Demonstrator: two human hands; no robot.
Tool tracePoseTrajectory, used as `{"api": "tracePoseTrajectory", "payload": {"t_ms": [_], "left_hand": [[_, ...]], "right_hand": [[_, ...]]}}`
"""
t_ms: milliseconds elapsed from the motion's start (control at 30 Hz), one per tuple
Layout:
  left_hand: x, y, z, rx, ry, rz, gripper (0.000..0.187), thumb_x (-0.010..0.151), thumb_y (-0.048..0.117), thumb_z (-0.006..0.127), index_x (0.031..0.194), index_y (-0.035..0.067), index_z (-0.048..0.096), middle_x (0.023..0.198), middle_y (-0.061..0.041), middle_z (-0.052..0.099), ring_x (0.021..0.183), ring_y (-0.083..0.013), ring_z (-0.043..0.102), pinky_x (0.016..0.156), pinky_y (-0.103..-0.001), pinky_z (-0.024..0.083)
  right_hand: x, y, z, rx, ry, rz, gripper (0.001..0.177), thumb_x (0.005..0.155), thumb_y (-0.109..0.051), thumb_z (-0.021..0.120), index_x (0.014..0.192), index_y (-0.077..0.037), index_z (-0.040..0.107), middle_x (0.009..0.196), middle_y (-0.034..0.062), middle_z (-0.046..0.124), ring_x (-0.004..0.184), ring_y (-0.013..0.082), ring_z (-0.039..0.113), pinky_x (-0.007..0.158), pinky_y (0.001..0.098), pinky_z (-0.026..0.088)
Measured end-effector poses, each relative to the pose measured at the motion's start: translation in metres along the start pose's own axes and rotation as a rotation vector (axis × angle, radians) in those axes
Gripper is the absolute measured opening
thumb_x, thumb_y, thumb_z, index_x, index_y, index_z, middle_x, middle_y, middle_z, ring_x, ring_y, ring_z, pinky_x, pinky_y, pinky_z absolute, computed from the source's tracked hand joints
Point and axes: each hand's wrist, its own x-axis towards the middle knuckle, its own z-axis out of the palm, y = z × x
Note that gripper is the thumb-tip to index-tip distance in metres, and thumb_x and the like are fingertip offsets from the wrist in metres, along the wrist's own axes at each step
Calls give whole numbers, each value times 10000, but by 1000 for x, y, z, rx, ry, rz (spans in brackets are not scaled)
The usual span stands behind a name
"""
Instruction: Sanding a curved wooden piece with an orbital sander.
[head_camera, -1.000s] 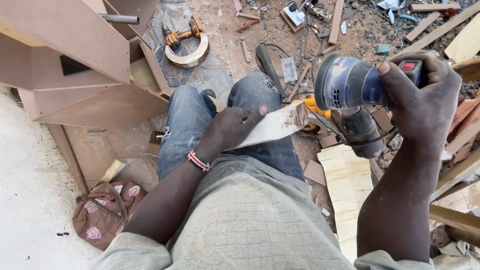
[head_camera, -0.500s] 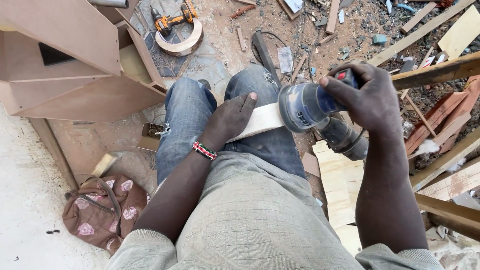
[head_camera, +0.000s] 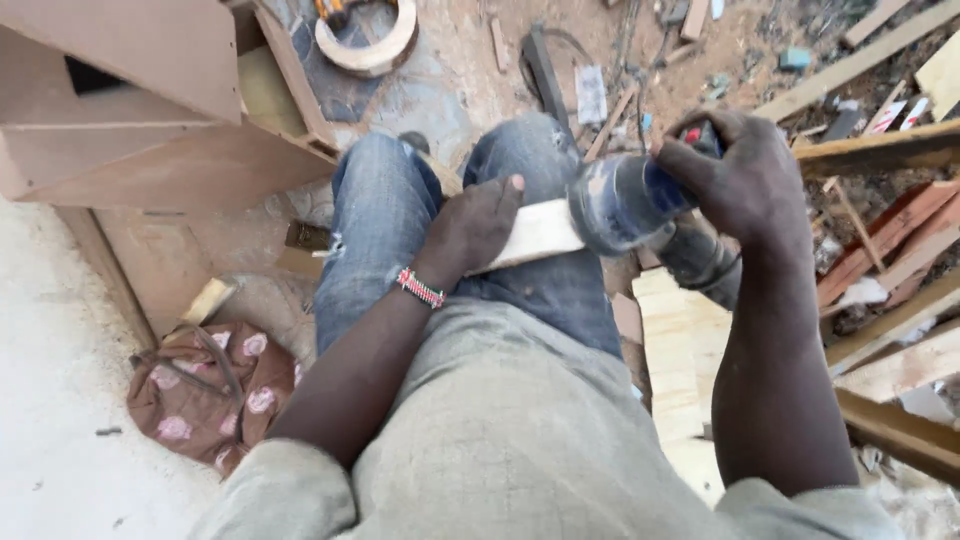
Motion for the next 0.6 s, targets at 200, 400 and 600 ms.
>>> {"api": "tracePoseTrajectory", "payload": {"t_ms": [200, 400, 600], "left_hand": [[1, 2, 3, -23, -42, -68, 655, 1238, 553, 295, 1018, 98, 712, 911, -138, 815, 763, -316, 758, 783, -532, 599], [1, -6, 13, -14, 45, -52, 594, 1264, 485, 350, 998, 93, 708, 789, -107, 767, 616, -281, 704, 646, -491, 594], [5, -21, 17, -41, 167, -65, 527, 1266, 443, 325, 1211, 92, 713, 1103, -119, 757, 905, -278, 749, 868, -513, 623]], "right_hand": [[2, 6, 3, -38, -4, -37, 306, 1188, -297, 865, 1265, -3, 830, 1127, 219, 846, 889, 310, 852, 766, 441, 722], [7, 2, 10, -188, 41, -85, 429, 1278, -465, 809, 1254, -38, 845, 1079, 216, 848, 826, 329, 826, 723, 518, 692], [5, -8, 17, -261, 79, -116, 501, 1313, -540, 753, 1275, -55, 871, 1052, 238, 836, 811, 363, 821, 693, 549, 674]]}}
